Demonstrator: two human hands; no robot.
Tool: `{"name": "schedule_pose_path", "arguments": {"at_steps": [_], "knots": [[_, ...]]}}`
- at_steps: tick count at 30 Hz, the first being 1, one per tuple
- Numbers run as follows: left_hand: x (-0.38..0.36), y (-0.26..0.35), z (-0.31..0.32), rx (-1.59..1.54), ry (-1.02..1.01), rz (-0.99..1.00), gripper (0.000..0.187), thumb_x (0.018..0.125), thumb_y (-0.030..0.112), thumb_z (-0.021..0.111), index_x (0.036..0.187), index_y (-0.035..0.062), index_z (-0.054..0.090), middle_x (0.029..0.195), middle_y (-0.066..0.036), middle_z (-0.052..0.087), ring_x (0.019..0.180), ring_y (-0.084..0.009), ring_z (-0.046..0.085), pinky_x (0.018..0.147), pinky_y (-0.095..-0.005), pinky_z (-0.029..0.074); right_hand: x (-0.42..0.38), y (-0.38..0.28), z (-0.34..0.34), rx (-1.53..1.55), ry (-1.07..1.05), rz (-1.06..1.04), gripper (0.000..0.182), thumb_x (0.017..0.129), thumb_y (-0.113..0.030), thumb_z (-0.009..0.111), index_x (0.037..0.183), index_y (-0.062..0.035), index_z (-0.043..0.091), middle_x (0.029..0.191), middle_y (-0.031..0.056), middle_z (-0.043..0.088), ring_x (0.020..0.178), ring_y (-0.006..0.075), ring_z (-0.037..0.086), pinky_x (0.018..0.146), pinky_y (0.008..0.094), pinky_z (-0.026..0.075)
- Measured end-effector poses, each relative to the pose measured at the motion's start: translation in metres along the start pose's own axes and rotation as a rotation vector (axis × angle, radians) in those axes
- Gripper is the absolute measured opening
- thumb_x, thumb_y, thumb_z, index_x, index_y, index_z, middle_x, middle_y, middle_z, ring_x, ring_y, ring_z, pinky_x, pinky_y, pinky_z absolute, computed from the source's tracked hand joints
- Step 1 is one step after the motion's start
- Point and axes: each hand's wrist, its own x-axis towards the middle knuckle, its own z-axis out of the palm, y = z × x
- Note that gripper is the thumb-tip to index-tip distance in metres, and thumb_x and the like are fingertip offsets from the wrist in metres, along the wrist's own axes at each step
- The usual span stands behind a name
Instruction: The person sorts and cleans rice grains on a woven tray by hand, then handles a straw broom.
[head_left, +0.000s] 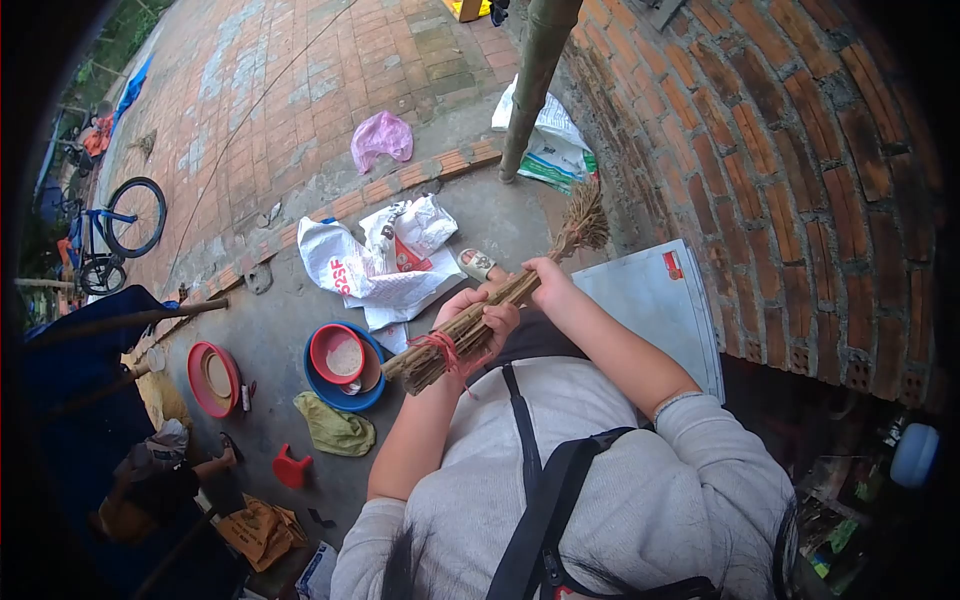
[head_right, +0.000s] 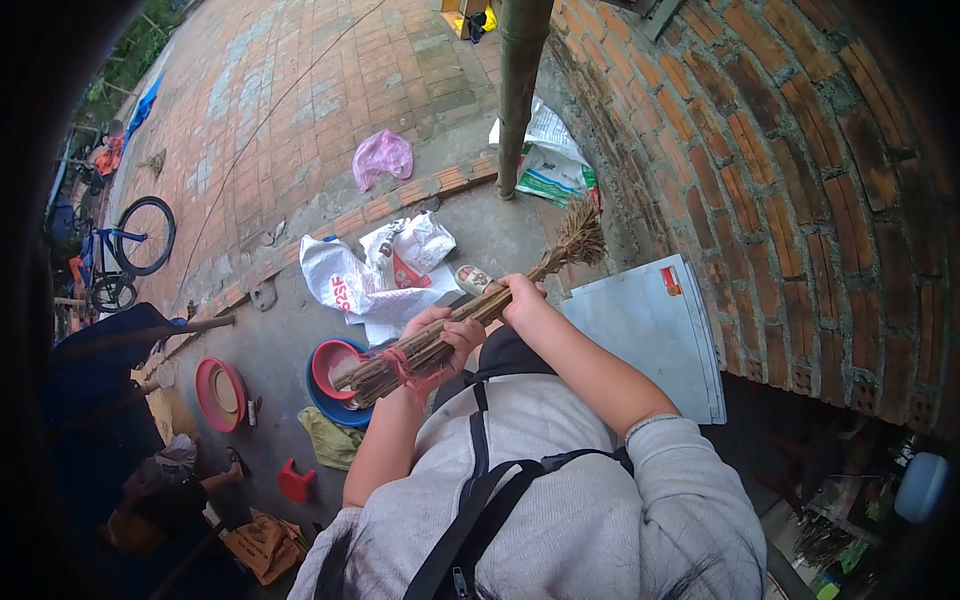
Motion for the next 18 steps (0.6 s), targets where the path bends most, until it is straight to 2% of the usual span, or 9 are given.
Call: {"name": "schedule_pose_path", "arguments": {"at_steps": [3, 4, 5, 7, 13, 14, 15, 17, 18], "knots": [[0.005, 0.000, -0.011, 0.045, 0.053, 0.106, 0.042, 0.079, 0.006, 0.047, 0.115, -0.0103, 0.035, 0.086, -0.013, 0.042, 0.066, -0.0148, 0.050, 0.066, -0.0288, 0.052, 0.020, 0.010, -0.005, 0.030, -0.111, 0.025, 0.040, 0.074, 0.008, 0.052, 0.104, -0.0118, 0.036, 0.090, 0.0184, 0.051, 0.077, 0.0315, 0.058, 0.059, 0.0490, 0.052], [0.010, -0.004, -0.014, 0.037, 0.027, 0.101, 0.034, 0.079, 0.008, 0.048, 0.107, -0.0099, 0.040, 0.086, -0.011, 0.043, 0.068, -0.0161, 0.051, 0.071, -0.0297, 0.052, 0.033, 0.009, -0.010, -0.061, -0.153, 0.064, 0.032, 0.079, 0.001, 0.051, 0.106, -0.0089, 0.036, 0.086, 0.0175, 0.053, 0.078, 0.0302, 0.058, 0.063, 0.0480, 0.051], [0.018, 0.002, -0.021, -0.032, -0.029, -0.008, 0.024, 0.078, 0.010, 0.049, 0.094, -0.0068, 0.043, 0.084, -0.009, 0.045, 0.064, -0.0154, 0.051, 0.066, -0.0271, 0.051, 0.031, 0.007, -0.011, -0.070, -0.153, 0.057, 0.032, 0.079, 0.001, 0.051, 0.106, -0.0089, 0.036, 0.086, 0.0175, 0.053, 0.078, 0.0302, 0.058, 0.063, 0.0480, 0.051], [0.029, 0.013, -0.031, -0.064, 0.024, -0.062, 0.017, 0.078, 0.011, 0.049, 0.086, -0.0032, 0.043, 0.078, -0.007, 0.045, 0.059, -0.0142, 0.049, 0.060, -0.0247, 0.050, 0.027, 0.010, -0.009, -0.211, -0.193, 0.138, 0.026, 0.084, -0.007, 0.049, 0.107, -0.0052, 0.037, 0.089, 0.0167, 0.054, 0.078, 0.0296, 0.059, 0.069, 0.0476, 0.050], [0.022, 0.036, -0.019, 0.313, 0.196, 0.237, 0.014, 0.076, 0.010, 0.049, 0.085, 0.0018, 0.044, 0.066, -0.004, 0.042, 0.054, -0.0113, 0.046, 0.051, -0.0226, 0.046, 0.004, 0.055, 0.029, -0.439, -0.354, 0.134, 0.032, 0.090, -0.023, 0.050, 0.109, -0.0008, 0.039, 0.092, 0.0170, 0.056, 0.083, 0.0287, 0.058, 0.076, 0.0447, 0.050], [0.024, 0.046, -0.021, 0.292, 0.290, 0.285, 0.012, 0.075, 0.013, 0.048, 0.082, 0.0039, 0.046, 0.062, -0.006, 0.045, 0.051, -0.0131, 0.048, 0.047, -0.0254, 0.046, -0.006, 0.058, 0.038, -0.511, -0.412, 0.163, 0.032, 0.088, -0.028, 0.054, 0.105, -0.0017, 0.045, 0.085, 0.0149, 0.058, 0.068, 0.0244, 0.060, 0.062, 0.0366, 0.053], [0.032, 0.056, -0.023, 0.299, 0.312, 0.288, 0.012, 0.075, 0.013, 0.048, 0.082, 0.0039, 0.046, 0.062, -0.006, 0.045, 0.051, -0.0131, 0.048, 0.047, -0.0254, 0.046, -0.022, 0.056, 0.043, -0.492, -0.417, 0.174, 0.032, 0.088, -0.028, 0.054, 0.105, -0.0017, 0.045, 0.085, 0.0149, 0.058, 0.068, 0.0244, 0.060, 0.062, 0.0366, 0.053], [0.052, 0.085, -0.033, 0.537, 0.461, 0.382, 0.012, 0.074, 0.014, 0.048, 0.080, 0.0033, 0.046, 0.059, -0.006, 0.047, 0.047, -0.0141, 0.048, 0.044, -0.0278, 0.046, -0.043, 0.046, 0.051, -0.899, -0.363, 0.048, 0.029, 0.086, -0.031, 0.057, 0.095, -0.0046, 0.051, 0.072, 0.0093, 0.058, 0.046, 0.0153, 0.054, 0.041, 0.0256, 0.048], [0.069, 0.107, -0.046, 0.612, 0.504, 0.428, 0.013, 0.074, 0.014, 0.048, 0.079, 0.0028, 0.045, 0.057, -0.007, 0.047, 0.045, -0.0150, 0.048, 0.043, -0.0288, 0.046, -0.036, 0.039, 0.048, -0.826, -0.412, 0.103, 0.026, 0.083, -0.032, 0.060, 0.087, -0.0074, 0.053, 0.061, 0.0032, 0.056, 0.033, 0.0077, 0.043, 0.028, 0.0196, 0.037]]}}
